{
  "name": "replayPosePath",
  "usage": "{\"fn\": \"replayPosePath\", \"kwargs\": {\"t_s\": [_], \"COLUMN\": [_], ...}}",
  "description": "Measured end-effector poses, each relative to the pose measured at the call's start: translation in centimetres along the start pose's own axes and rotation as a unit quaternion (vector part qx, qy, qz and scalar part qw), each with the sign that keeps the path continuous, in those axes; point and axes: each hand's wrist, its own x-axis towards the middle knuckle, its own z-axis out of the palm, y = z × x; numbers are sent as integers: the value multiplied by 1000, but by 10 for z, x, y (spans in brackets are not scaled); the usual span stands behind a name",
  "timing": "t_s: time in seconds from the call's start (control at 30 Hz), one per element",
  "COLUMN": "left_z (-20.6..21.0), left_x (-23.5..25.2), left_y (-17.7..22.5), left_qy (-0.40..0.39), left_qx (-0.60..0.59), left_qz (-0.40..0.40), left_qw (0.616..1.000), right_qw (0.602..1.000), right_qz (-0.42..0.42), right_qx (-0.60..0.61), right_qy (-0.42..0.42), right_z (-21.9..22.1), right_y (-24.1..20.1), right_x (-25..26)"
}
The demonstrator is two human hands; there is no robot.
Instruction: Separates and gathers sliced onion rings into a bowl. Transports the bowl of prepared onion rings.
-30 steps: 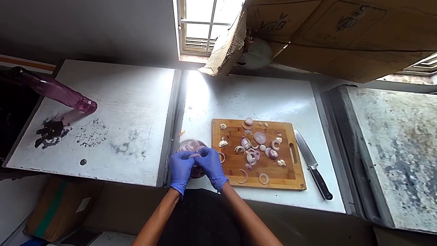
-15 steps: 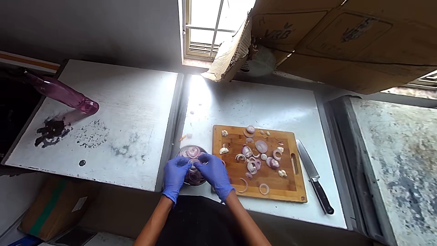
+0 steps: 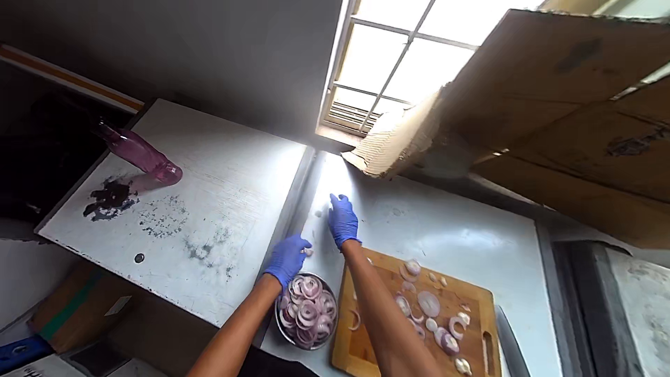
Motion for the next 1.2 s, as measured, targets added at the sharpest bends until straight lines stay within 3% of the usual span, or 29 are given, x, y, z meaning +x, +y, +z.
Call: {"fn": "replayPosePath", "kwargs": {"t_s": [0.1,0.2,0.33,0.43,0.53,0.63,0.83,1.0,1.2], "left_z": [7,12,16,12,6,5,47,82,84], "left_x": [27,38,46,45,22,-22,-93,-108,-118], "left_y": [5,6,0,0,-1,-4,-42,-59,-58], "left_qy": [-85,-106,-117,-106,-24,100,232,255,234], "left_qx": [108,134,125,99,-32,-196,-263,-253,-295], "left_qz": [52,73,73,44,20,39,107,176,223], "left_qw": [989,983,982,988,999,975,930,916,899], "right_qw": [995,992,996,956,900,862,831,796,796], "right_qz": [-23,-18,45,81,83,121,156,181,158], "right_qx": [-91,-99,77,282,425,488,530,578,585], "right_qy": [-33,-70,-26,-10,-54,-71,-56,-28,13], "right_z": [0,-10,-19,-40,-57,-59,-43,-33,-28], "right_y": [8,14,28,31,35,38,39,26,17], "right_x": [27,35,24,-23,-93,-153,-241,-266,-280]}}
